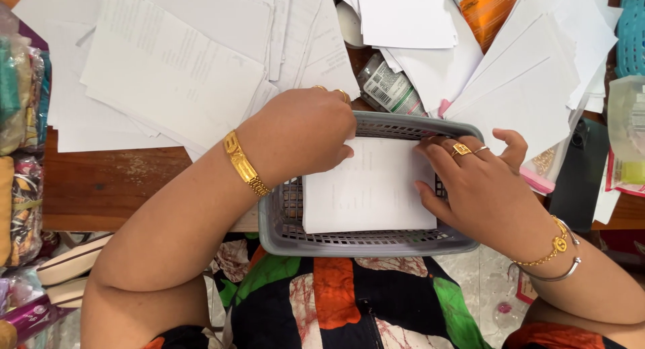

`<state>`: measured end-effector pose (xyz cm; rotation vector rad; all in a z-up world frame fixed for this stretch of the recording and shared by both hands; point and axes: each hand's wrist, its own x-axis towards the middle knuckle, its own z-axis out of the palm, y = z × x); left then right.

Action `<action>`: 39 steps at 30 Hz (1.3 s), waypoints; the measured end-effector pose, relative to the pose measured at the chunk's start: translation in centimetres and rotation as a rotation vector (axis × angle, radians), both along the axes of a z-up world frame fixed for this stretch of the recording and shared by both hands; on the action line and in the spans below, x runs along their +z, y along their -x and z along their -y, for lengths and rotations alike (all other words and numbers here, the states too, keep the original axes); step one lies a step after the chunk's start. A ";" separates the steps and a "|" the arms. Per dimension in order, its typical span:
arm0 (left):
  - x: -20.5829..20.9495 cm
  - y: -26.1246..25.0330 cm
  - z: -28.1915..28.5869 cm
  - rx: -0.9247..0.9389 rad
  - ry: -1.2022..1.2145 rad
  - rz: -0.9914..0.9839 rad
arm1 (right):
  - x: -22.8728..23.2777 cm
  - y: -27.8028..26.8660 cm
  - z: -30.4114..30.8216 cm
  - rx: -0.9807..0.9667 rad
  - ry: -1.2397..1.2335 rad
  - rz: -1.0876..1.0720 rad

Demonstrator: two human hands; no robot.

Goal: The person sorts a pile of white papers on a wooden table, picking them up one by one and placing them into a gray plastic basket. The person occasionally adjusts the stack in the basket to keep it aligned.

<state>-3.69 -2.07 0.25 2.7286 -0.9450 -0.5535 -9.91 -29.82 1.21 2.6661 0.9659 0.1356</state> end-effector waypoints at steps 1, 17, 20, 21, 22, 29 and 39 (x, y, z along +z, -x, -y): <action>0.0 0.0 0.0 -0.001 0.012 0.010 | -0.1 0.0 0.1 -0.022 0.006 -0.015; 0.6 0.0 -0.1 -0.021 0.039 0.042 | 0.5 0.2 -0.1 -0.051 0.028 -0.051; 2.6 0.0 -0.3 0.091 0.131 -0.135 | 3.0 -0.3 -0.9 -0.082 -0.073 -0.009; 3.1 -0.2 -0.5 0.063 0.201 -0.150 | 4.0 -0.6 -0.9 -0.103 -0.123 -0.017; 3.6 -0.4 -0.6 0.035 0.271 -0.165 | 5.1 -0.9 -1.0 -0.124 -0.173 -0.025; 2.3 -2.6 -3.6 0.122 0.705 0.329 | 4.1 -8.9 4.9 0.017 -0.635 0.216; 1.1 -4.2 -5.2 0.250 0.795 0.583 | -1.2 -14.2 1.0 -0.079 -0.537 0.013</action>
